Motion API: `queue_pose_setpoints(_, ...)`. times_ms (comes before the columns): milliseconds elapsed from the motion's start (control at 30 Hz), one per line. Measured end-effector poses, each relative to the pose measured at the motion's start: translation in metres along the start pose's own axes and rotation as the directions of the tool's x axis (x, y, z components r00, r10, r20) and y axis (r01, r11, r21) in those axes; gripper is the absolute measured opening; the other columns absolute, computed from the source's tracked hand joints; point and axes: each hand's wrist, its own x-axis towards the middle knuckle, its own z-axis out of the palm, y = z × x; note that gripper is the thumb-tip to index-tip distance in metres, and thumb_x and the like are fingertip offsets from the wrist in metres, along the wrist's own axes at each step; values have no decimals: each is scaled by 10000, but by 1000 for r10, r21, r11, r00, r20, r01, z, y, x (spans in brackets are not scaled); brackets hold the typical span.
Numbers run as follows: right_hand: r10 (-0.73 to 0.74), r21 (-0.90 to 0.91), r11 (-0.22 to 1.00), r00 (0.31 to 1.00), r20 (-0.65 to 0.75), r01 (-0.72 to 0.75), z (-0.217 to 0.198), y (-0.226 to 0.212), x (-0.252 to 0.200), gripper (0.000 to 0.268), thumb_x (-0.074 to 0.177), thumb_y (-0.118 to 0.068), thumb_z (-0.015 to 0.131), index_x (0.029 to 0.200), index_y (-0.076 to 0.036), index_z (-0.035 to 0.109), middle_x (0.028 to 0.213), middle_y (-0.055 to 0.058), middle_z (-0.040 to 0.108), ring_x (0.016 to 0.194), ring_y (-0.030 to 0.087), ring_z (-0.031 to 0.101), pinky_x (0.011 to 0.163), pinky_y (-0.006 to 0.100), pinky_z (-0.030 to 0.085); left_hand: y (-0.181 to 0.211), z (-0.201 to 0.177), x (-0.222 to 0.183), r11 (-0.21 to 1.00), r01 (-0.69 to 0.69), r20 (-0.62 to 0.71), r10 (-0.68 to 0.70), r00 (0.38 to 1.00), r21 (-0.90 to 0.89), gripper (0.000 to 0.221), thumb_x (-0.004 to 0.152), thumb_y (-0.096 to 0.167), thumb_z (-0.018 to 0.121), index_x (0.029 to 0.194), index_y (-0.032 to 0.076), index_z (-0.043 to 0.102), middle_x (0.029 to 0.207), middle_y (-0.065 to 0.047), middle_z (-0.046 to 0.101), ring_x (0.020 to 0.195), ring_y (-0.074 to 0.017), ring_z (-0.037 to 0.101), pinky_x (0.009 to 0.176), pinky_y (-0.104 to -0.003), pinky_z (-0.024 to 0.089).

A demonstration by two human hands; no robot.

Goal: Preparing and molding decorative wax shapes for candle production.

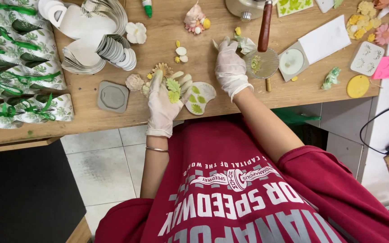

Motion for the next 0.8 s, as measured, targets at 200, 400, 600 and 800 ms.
queue_pose_setpoints(200,181,256,942,972,149,-215,-13,-4,0,400,947,-77,607,1327,-54,484,1202,263,539,784,432,696,657,543,554,-6,10,26,997,65,61,-68,996,43,723,963,617,540,1319,-10,600,1302,-245,663,1169,-366,666,956,-503,562)
queue_pose_setpoints(400,118,412,900,989,92,-146,-30,-7,-14,501,887,-231,780,1275,-70,507,1270,250,526,936,453,655,732,541,532,-7,12,29,993,99,116,-107,987,70,758,958,644,512,1384,20,575,1414,-236,610,1261,-341,618,992,-491,529)
queue_pose_setpoints(600,251,489,795,928,274,-360,7,4,-11,551,824,-263,827,1284,-89,578,1252,180,630,1120,377,659,960,450,528,-9,12,27,993,110,94,-114,989,46,794,949,652,510,1399,-1,559,1443,-234,590,1287,-344,595,1048,-499,488)
queue_pose_setpoints(800,113,368,913,975,190,-177,-46,-17,-23,524,836,-260,775,1261,-51,550,1273,270,537,926,419,678,768,498,550,-19,5,30,993,107,84,-111,990,46,795,945,632,537,1420,-5,527,1470,-242,568,1323,-347,571,1092,-498,457)
